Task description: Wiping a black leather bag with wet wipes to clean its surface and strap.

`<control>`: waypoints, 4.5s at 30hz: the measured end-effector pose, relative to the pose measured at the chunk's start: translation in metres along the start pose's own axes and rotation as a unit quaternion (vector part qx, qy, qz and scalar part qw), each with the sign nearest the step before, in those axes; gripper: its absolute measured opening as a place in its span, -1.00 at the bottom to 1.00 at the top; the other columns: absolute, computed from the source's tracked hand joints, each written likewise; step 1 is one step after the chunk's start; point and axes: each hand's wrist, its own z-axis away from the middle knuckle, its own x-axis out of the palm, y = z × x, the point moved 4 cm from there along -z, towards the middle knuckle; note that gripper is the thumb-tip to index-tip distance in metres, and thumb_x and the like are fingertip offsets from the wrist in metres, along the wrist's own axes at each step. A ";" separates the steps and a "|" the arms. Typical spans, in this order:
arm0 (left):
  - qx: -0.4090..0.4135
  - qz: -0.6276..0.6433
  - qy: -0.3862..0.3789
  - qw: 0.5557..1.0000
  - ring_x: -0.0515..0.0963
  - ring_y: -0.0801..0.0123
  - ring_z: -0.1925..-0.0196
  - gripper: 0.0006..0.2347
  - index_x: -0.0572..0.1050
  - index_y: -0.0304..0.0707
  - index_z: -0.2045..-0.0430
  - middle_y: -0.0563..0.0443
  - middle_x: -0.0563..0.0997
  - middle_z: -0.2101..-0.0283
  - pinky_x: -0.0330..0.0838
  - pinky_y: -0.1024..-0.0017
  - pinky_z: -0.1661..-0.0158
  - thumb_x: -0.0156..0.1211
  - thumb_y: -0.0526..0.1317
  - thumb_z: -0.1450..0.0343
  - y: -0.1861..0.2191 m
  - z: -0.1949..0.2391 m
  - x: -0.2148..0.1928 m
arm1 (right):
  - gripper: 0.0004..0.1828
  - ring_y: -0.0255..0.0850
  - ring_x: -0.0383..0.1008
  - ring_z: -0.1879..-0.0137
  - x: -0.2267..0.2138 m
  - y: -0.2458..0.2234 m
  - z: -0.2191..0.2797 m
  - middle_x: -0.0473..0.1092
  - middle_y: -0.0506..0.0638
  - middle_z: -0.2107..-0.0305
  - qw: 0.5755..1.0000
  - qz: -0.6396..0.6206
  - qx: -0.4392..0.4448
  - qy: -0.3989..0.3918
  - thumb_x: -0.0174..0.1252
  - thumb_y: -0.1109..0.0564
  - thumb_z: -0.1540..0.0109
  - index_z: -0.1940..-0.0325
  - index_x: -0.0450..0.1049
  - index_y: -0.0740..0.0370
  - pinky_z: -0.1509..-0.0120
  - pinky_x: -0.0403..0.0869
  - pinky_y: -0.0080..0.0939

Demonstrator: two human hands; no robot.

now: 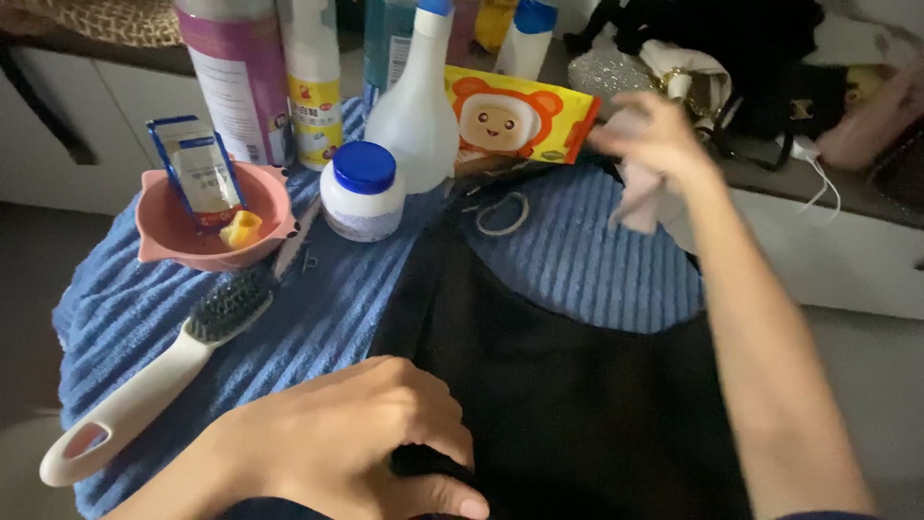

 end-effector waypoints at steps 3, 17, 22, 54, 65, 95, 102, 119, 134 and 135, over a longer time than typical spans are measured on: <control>-0.016 0.009 0.002 1.000 0.67 0.19 0.34 -0.70 0.62 -0.21 0.38 -0.04 0.68 0.41 0.50 0.33 0.35 0.05 0.01 -0.50 -0.002 -0.002 0.001 | -0.75 -0.32 0.50 0.07 -0.038 0.074 -0.042 0.52 -0.08 0.14 0.944 -0.054 -0.212 0.249 0.46 -0.01 -0.31 0.03 0.56 0.01 0.04 0.42 -0.32; -0.214 0.143 0.108 0.960 0.47 0.61 0.52 -0.78 0.70 -0.26 0.61 0.15 0.62 0.60 0.32 0.55 0.47 0.32 -0.15 -0.41 -0.041 -0.020 0.017 | -0.83 -0.27 0.38 0.25 -0.033 -0.107 0.284 0.37 -0.03 0.33 0.937 -0.208 -0.281 0.019 0.00 0.28 -0.10 0.24 0.38 0.20 0.12 0.39 -0.33; -0.319 0.155 0.135 0.925 0.47 0.54 0.50 -0.85 0.77 -0.37 0.53 0.04 0.65 0.60 0.27 0.56 0.47 0.47 -0.21 -0.30 -0.050 -0.022 0.016 | -0.94 -0.17 0.45 0.22 0.006 -0.144 0.358 0.40 0.01 0.22 0.790 0.026 -0.612 0.014 0.25 0.20 -0.33 0.24 0.51 0.17 0.12 0.39 -0.14; -0.218 0.085 0.140 0.962 0.73 0.55 0.30 -0.80 0.72 -0.26 0.37 0.08 0.78 0.35 0.60 0.64 0.28 0.24 -0.12 -0.42 -0.054 0.001 0.027 | -0.69 -0.12 0.48 0.12 0.046 -0.130 0.378 0.41 0.09 0.19 0.834 0.096 -0.411 -0.355 -0.12 0.30 -0.37 -0.14 0.43 0.32 0.05 0.47 -0.06; -0.083 -0.318 0.193 0.924 0.68 0.01 -0.01 -0.64 0.59 -0.37 0.13 -0.23 0.66 0.06 0.60 0.15 0.05 0.33 0.00 -0.43 0.056 0.051 0.066 | -0.76 -0.24 0.41 0.26 0.013 -0.121 0.257 0.48 0.08 0.25 0.912 -0.008 -0.410 0.017 0.29 0.21 -0.30 -0.06 0.60 0.27 0.31 0.42 -0.39; -0.121 -0.477 0.316 0.811 0.67 0.23 -0.08 -0.80 0.57 -0.36 0.17 -0.09 0.61 0.14 0.65 0.43 0.02 0.26 -0.15 -0.56 0.030 0.060 0.151 | -0.55 -0.18 0.59 0.04 0.115 -0.128 0.215 0.60 -0.01 0.05 0.822 0.020 -0.562 -0.087 0.08 0.50 -0.20 -0.02 0.60 0.09 0.01 0.52 -0.22; -0.138 -0.413 0.325 0.840 0.67 0.25 -0.11 -0.77 0.58 -0.32 0.20 0.00 0.66 0.12 0.62 0.45 0.03 0.19 -0.09 -0.58 0.024 0.061 0.147 | -0.49 -0.09 0.59 -0.03 0.109 -0.141 0.276 0.54 0.22 -0.03 0.720 -0.064 -0.668 -0.177 -0.04 0.59 -0.22 -0.18 0.49 0.34 -0.06 0.52 -0.16; -0.152 -0.322 0.437 0.826 0.69 0.29 0.07 -0.68 0.57 -0.30 0.12 -0.04 0.67 0.19 0.59 0.44 0.10 0.30 -0.02 -0.43 0.044 0.066 0.113 | -0.76 -0.17 0.44 0.41 0.113 -0.140 0.179 0.43 0.06 0.28 0.939 0.109 -0.300 -0.125 -0.02 0.32 -0.30 0.01 0.50 0.21 0.42 0.48 -0.23; -0.452 0.005 0.209 0.867 0.74 0.44 0.29 -0.58 0.57 -0.02 0.32 0.17 0.74 0.29 0.59 0.42 0.22 0.19 0.28 -0.28 0.004 0.073 0.051 | -0.80 -0.19 0.57 0.38 0.113 -0.121 0.133 0.56 -0.12 0.44 0.764 0.299 -0.562 0.103 0.33 0.09 -0.29 0.00 0.67 -0.04 0.22 0.48 -0.08; -0.499 0.087 0.209 0.837 0.84 0.52 0.22 -0.59 0.57 -0.02 0.26 0.18 0.87 0.27 0.66 0.49 0.15 0.19 0.23 -0.26 0.014 0.068 0.045 | -0.85 -0.19 0.58 0.34 0.109 -0.119 0.135 0.53 -0.15 0.45 0.739 0.298 -0.589 0.138 0.38 0.15 -0.25 0.09 0.68 0.00 0.25 0.43 -0.13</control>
